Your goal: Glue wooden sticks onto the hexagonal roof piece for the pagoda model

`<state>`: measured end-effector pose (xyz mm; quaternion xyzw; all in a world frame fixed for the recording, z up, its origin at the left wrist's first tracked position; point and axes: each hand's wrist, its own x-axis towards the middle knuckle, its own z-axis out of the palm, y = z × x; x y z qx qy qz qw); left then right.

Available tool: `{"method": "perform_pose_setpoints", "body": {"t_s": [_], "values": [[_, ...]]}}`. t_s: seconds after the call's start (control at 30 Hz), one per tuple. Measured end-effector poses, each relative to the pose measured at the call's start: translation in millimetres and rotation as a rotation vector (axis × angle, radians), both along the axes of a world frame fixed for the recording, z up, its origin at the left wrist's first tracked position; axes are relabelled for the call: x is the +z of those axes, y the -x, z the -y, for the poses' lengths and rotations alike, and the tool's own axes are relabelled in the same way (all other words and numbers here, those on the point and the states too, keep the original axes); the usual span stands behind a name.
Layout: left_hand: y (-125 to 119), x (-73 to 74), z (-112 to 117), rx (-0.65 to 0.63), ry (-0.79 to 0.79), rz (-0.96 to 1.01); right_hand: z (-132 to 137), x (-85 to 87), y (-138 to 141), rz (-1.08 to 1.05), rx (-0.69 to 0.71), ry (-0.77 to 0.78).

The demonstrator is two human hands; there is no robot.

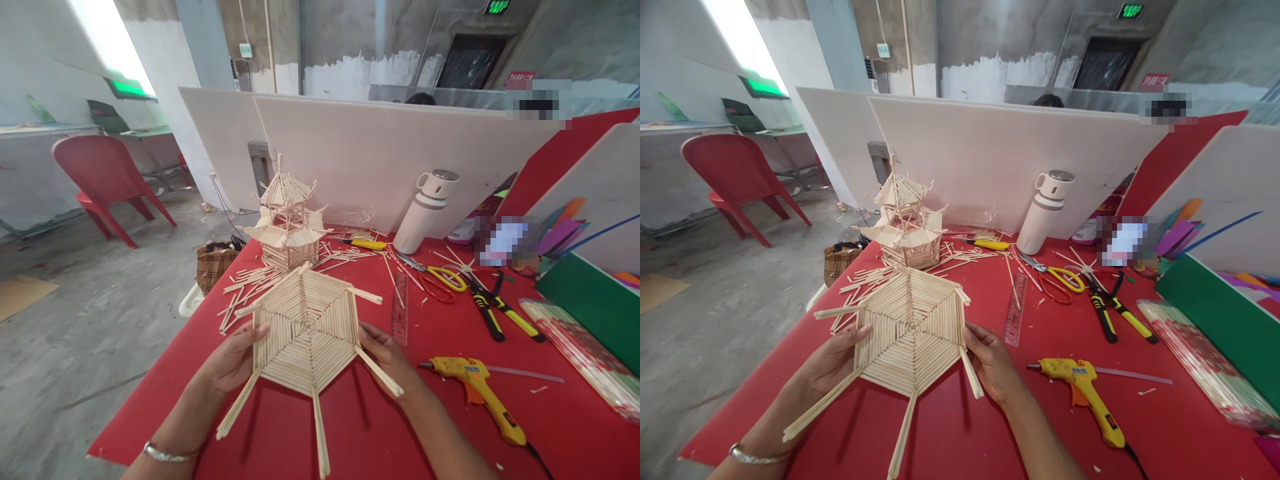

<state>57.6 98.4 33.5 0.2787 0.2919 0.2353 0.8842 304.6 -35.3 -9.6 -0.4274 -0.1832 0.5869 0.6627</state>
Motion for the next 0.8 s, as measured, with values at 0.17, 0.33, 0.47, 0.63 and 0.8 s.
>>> {"method": "perform_pose_setpoints", "body": {"t_s": [0.17,0.33,0.47,0.63,0.8], "values": [[0.4,-0.7,-0.1,-0.012,-0.012,0.014,-1.1,5.0,1.6,-0.014,0.004,0.026],[0.1,-2.9,-1.5,-0.008,-0.014,0.003,-1.4,7.0,2.9,-0.017,0.013,0.006],[-0.9,-2.9,-1.9,-0.003,-0.006,-0.017,-0.8,7.5,3.5,-0.008,0.016,0.001],[-1.0,-4.7,-3.5,-0.001,0.002,-0.030,-0.6,6.3,3.6,-0.012,0.029,-0.007],[-0.9,-5.6,-5.7,-0.012,0.036,-0.048,-0.8,4.3,2.7,0.004,0.010,-0.022]]}}
